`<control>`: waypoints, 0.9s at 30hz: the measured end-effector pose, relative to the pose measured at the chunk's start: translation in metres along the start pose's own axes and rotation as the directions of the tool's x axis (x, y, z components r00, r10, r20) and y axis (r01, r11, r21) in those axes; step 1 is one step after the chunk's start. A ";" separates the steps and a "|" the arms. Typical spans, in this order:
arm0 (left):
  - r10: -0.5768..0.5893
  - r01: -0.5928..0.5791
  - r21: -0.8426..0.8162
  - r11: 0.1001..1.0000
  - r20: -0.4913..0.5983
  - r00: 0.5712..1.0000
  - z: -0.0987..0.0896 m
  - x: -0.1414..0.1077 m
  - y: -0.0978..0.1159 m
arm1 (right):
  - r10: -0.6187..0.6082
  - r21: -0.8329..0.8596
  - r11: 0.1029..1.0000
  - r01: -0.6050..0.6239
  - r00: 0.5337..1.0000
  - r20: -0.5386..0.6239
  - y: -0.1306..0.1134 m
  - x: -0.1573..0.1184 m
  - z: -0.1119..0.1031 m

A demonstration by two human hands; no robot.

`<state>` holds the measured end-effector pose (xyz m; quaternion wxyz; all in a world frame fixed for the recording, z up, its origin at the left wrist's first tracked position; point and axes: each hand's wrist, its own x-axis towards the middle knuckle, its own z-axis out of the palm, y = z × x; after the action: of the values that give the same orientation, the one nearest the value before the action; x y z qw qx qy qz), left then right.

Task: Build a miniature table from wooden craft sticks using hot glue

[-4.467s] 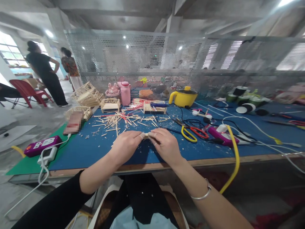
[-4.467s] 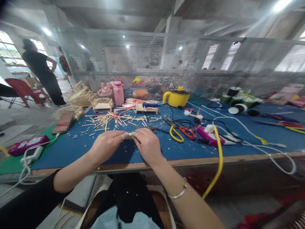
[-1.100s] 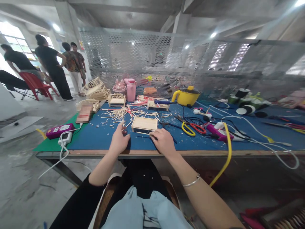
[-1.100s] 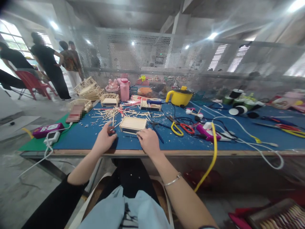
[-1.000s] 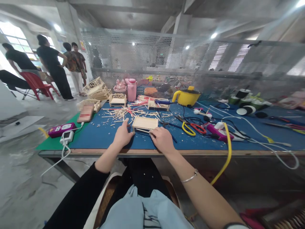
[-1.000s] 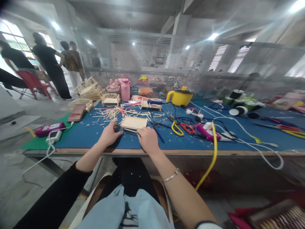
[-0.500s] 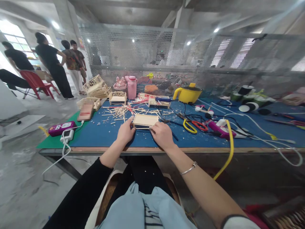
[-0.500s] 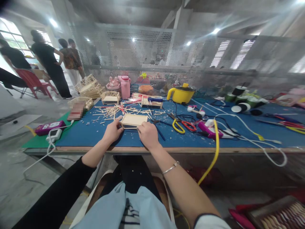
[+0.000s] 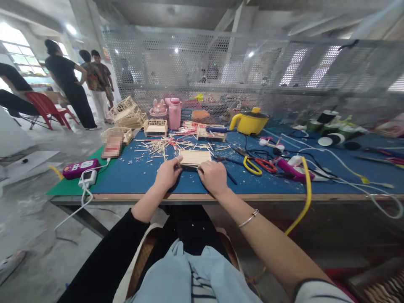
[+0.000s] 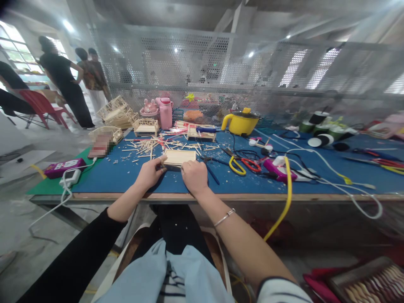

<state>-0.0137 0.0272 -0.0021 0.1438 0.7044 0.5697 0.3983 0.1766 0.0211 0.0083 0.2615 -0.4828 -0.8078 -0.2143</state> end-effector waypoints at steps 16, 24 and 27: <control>-0.112 0.154 -0.467 0.871 0.117 0.987 0.003 0.007 -0.010 | 0.063 0.033 0.998 -0.063 0.998 0.000 0.003 -0.002 0.004; 0.367 -0.342 0.176 0.923 -0.139 0.920 -0.001 0.000 0.012 | 0.114 0.011 0.993 -0.114 0.993 0.019 0.001 -0.003 0.007; 0.585 -0.502 0.460 0.732 -0.045 0.810 0.000 0.002 0.021 | 0.130 0.008 0.992 -0.130 0.991 0.028 0.001 -0.003 0.006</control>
<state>0.0007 0.0229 0.0127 -0.1914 0.8134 0.4213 0.3525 0.1771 0.0226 0.0020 0.2659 -0.5360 -0.7793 -0.1863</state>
